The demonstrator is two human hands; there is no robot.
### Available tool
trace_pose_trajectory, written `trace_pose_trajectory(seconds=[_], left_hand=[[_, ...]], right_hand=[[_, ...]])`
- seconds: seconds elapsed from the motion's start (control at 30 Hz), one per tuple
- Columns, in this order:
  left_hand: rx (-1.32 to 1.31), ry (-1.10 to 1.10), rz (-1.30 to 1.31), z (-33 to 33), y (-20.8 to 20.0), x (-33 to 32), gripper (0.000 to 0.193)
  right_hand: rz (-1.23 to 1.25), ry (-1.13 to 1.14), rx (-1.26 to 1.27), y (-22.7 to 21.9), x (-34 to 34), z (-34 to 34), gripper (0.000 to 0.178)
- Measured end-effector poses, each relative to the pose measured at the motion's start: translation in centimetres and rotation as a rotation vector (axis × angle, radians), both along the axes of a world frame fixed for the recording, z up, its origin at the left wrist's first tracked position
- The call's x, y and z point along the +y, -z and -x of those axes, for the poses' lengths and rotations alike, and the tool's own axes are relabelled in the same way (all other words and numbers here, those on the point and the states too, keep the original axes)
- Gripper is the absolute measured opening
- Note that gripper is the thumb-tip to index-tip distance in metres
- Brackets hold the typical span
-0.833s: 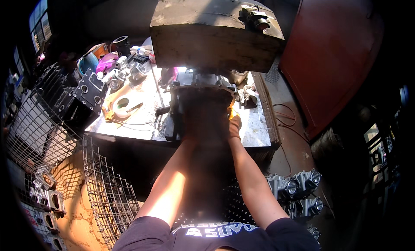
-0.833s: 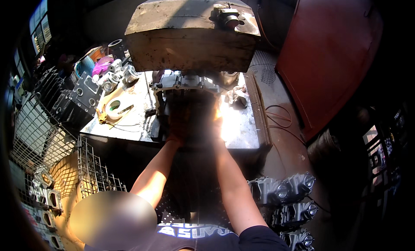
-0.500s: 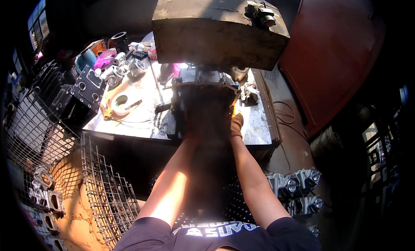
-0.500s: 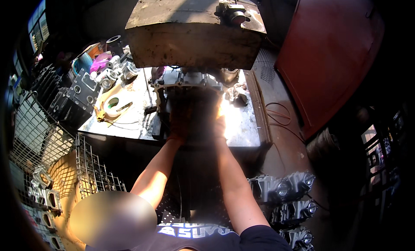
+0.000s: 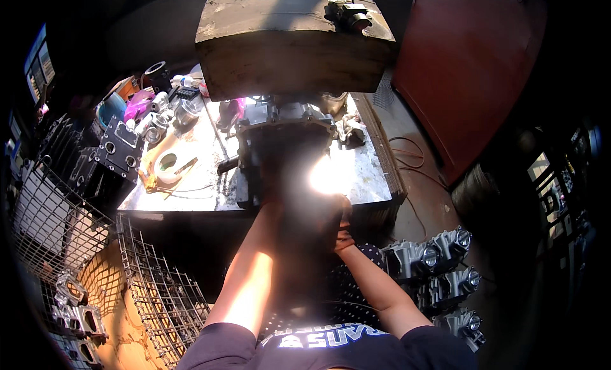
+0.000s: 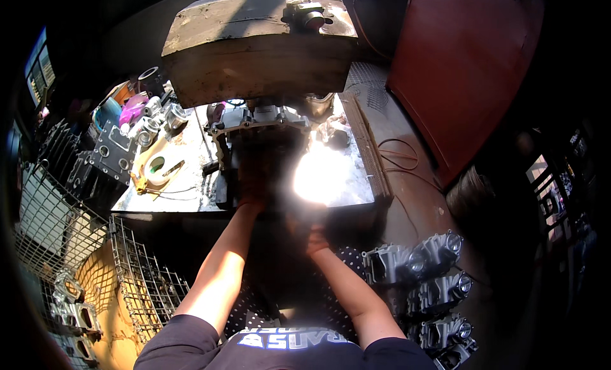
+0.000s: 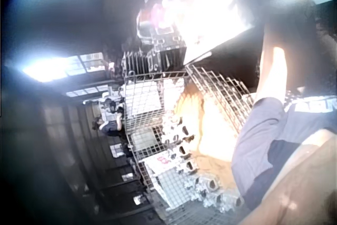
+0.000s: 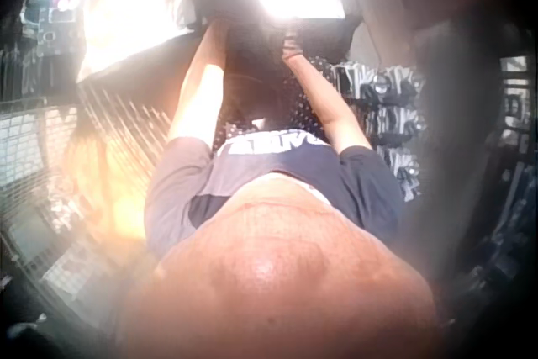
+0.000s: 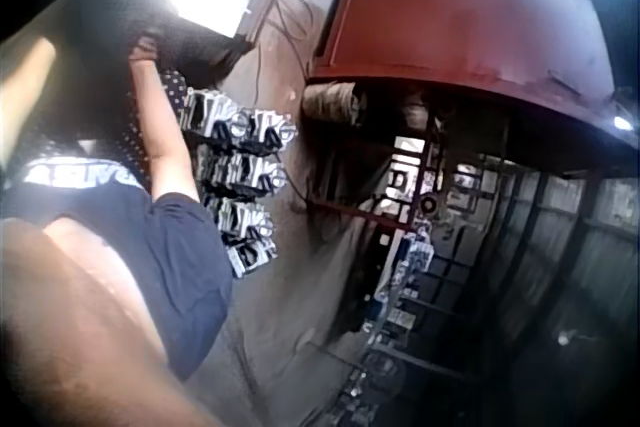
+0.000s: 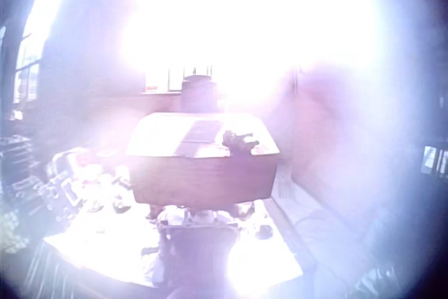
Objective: The person holds a metal component inside a cleaning machine, then removes it and places it into a wire storage cage.
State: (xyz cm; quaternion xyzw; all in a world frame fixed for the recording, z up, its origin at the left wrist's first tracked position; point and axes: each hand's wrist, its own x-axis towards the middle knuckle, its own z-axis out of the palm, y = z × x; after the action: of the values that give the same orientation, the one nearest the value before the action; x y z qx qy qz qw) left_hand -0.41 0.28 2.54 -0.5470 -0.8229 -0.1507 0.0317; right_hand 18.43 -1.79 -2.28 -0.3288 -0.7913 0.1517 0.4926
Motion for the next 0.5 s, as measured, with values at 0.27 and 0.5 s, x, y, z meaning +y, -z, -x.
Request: trace_pose_trajectory(seconds=[0.27, 0.5], left_hand=[[0.169, 0.035, -0.226, 0.9, 2.2, 0.0, 0.041], [0.204, 0.07, -0.35, 0.5, 1.3, 0.9, 0.043]], right_hand=[[0.814, -0.502, -0.086, 15.4, -13.9, -7.3, 0.037], [0.799, -0.303, 0.097, 4.9, -9.4, -8.3, 0.031]])
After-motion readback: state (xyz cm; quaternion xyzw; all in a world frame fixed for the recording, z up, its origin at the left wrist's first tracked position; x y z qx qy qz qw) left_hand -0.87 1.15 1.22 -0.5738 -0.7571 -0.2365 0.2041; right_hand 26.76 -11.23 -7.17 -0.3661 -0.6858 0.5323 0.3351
